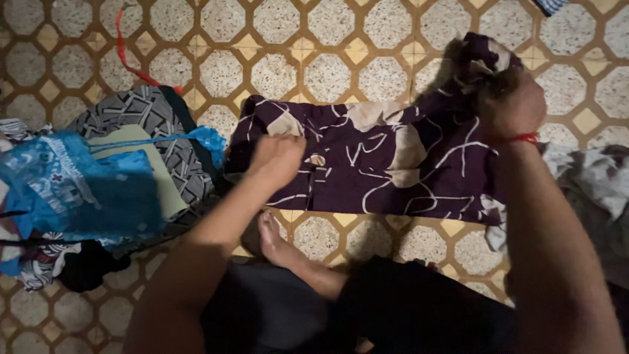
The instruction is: The person folds a purple patterned shirt and a black garment by hand while sitting on the floor.
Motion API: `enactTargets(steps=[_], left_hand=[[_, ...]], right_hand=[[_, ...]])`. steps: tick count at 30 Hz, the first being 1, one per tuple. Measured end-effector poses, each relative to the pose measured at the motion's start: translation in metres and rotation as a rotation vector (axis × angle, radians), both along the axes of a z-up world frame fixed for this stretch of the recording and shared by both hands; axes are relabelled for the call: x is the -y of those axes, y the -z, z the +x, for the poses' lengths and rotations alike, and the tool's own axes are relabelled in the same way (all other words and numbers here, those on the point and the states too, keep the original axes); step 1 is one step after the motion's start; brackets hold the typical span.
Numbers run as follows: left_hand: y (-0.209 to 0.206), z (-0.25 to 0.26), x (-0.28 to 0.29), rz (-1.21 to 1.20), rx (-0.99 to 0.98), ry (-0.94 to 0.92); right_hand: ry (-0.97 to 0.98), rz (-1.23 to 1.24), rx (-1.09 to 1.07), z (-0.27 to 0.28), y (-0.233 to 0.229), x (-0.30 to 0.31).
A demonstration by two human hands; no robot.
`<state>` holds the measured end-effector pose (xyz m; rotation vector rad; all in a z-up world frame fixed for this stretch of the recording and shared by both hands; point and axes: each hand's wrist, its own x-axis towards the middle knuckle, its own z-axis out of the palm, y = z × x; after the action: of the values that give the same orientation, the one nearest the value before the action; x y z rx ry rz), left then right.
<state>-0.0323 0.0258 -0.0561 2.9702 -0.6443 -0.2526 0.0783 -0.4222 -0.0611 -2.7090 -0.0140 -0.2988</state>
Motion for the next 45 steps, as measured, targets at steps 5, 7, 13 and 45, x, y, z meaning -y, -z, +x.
enactTargets(steps=[5,7,13,45], left_hand=[[-0.017,-0.005,-0.008,-0.033,0.132,-0.036],[-0.026,-0.009,-0.011,-0.058,0.177,-0.038],[-0.045,-0.038,-0.015,0.017,0.081,-0.05],[-0.061,-0.021,-0.06,-0.246,-0.218,-0.597]], right_hand=[[-0.077,-0.119,0.081,-0.085,-0.069,0.022],[-0.048,-0.13,0.009,-0.124,-0.095,0.031],[-0.115,-0.142,-0.12,-0.205,-0.107,0.034],[-0.566,-0.238,-0.808,-0.189,-0.005,-0.082]])
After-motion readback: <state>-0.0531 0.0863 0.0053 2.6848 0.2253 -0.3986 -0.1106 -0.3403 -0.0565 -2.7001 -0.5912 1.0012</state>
